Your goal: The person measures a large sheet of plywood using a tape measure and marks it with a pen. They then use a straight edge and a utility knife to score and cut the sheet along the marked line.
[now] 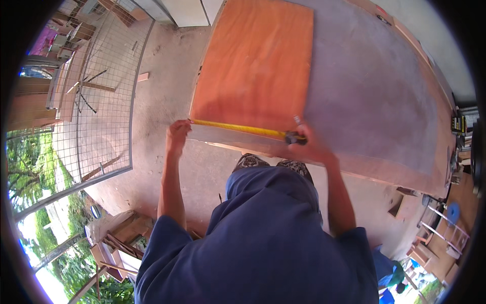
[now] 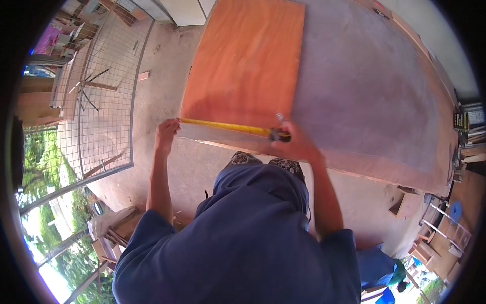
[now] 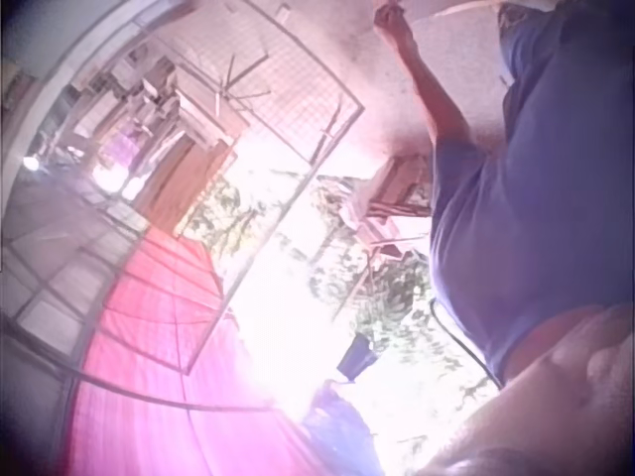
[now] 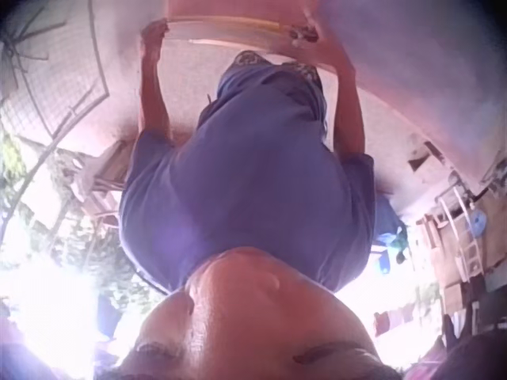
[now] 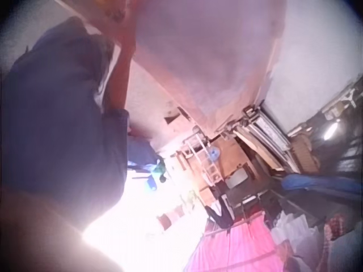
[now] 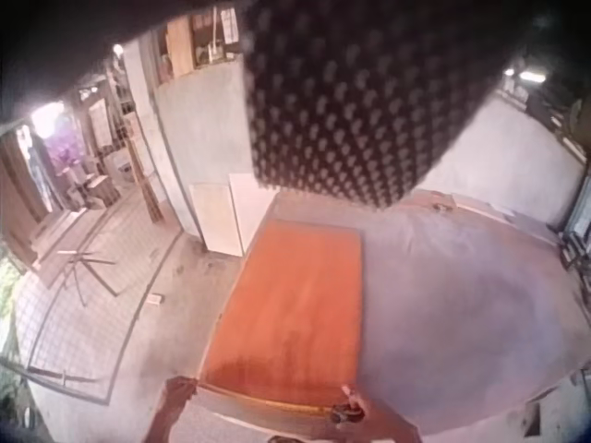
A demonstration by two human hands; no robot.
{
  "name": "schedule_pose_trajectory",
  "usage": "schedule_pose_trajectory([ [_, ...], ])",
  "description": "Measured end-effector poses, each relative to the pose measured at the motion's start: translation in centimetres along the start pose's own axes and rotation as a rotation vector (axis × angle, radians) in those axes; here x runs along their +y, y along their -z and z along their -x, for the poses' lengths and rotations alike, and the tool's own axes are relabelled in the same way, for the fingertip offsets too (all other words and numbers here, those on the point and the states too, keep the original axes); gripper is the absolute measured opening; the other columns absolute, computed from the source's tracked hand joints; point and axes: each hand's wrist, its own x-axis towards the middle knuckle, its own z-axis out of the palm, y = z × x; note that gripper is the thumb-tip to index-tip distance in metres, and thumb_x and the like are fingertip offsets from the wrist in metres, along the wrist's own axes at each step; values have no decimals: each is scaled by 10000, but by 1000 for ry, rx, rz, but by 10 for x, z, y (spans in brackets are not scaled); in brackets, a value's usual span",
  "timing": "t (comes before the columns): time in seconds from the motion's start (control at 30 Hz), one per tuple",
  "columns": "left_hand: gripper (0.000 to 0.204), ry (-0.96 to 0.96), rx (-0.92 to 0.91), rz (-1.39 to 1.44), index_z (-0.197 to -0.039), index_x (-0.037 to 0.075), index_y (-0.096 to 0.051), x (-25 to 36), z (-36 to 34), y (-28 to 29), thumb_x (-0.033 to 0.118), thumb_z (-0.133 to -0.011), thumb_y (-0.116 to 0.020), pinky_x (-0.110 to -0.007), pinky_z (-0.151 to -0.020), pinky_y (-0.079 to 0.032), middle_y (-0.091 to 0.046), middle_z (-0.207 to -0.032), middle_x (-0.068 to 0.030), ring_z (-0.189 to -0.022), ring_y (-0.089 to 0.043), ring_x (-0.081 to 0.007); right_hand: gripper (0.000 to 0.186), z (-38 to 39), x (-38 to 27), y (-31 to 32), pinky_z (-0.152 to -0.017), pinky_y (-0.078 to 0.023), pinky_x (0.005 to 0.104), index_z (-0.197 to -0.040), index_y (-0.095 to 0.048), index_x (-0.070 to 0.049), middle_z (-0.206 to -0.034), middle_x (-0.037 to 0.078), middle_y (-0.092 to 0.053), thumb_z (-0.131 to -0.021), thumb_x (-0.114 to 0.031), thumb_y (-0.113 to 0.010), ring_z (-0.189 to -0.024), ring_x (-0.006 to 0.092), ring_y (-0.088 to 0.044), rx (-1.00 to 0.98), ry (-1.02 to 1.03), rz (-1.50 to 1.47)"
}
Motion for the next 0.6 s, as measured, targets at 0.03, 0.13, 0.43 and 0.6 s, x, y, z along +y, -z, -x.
schedule_pose_trajectory([
  [0.03, 194, 0, 24, -108, -1093, 23, -805, -2, -16, 7, 177, -1031, -703, -285, -766, -526, -795, -969, -54, -864, -705, -125, 599, -2, 8, 11, -982, -532, 401, -1290, -611, 6, -1123, 154, -737, -821, -265, -866, -1072, 256, -706, 34, -17, 16],
  [0.13, 296, -3, 47, -244, -1093, -8, -807, -16, -39, 7, 273, -1025, -742, -305, -772, -549, -785, -894, -78, -828, -715, -151, 570, 2, 24, 26, -937, -530, 388, -1254, -593, 0, -1093, 125, -725, -814, -240, -866, -1035, 240, -692, 63, -110, 11],
  [0.43, 358, -53, -19, -419, -1028, 23, -828, -29, -51, 9, 376, -971, -821, -333, -739, -542, -798, -876, -90, -799, -707, -161, 506, -6, 37, 20, -1017, -492, 403, -1215, -555, -39, -1245, 127, -711, -828, -172, -853, -1119, 242, -657, 27, -191, -22],
  [0.6, 275, 38, -51, -267, -1111, -11, -819, -24, -54, 8, 247, -1020, -795, -277, -715, -478, -742, -869, -43, -777, -613, -107, 513, 10, 48, 29, -957, -491, 388, -1200, -560, -37, -1227, 124, -724, -823, -221, -856, -1096, 221, -648, 9, -275, -35],
])
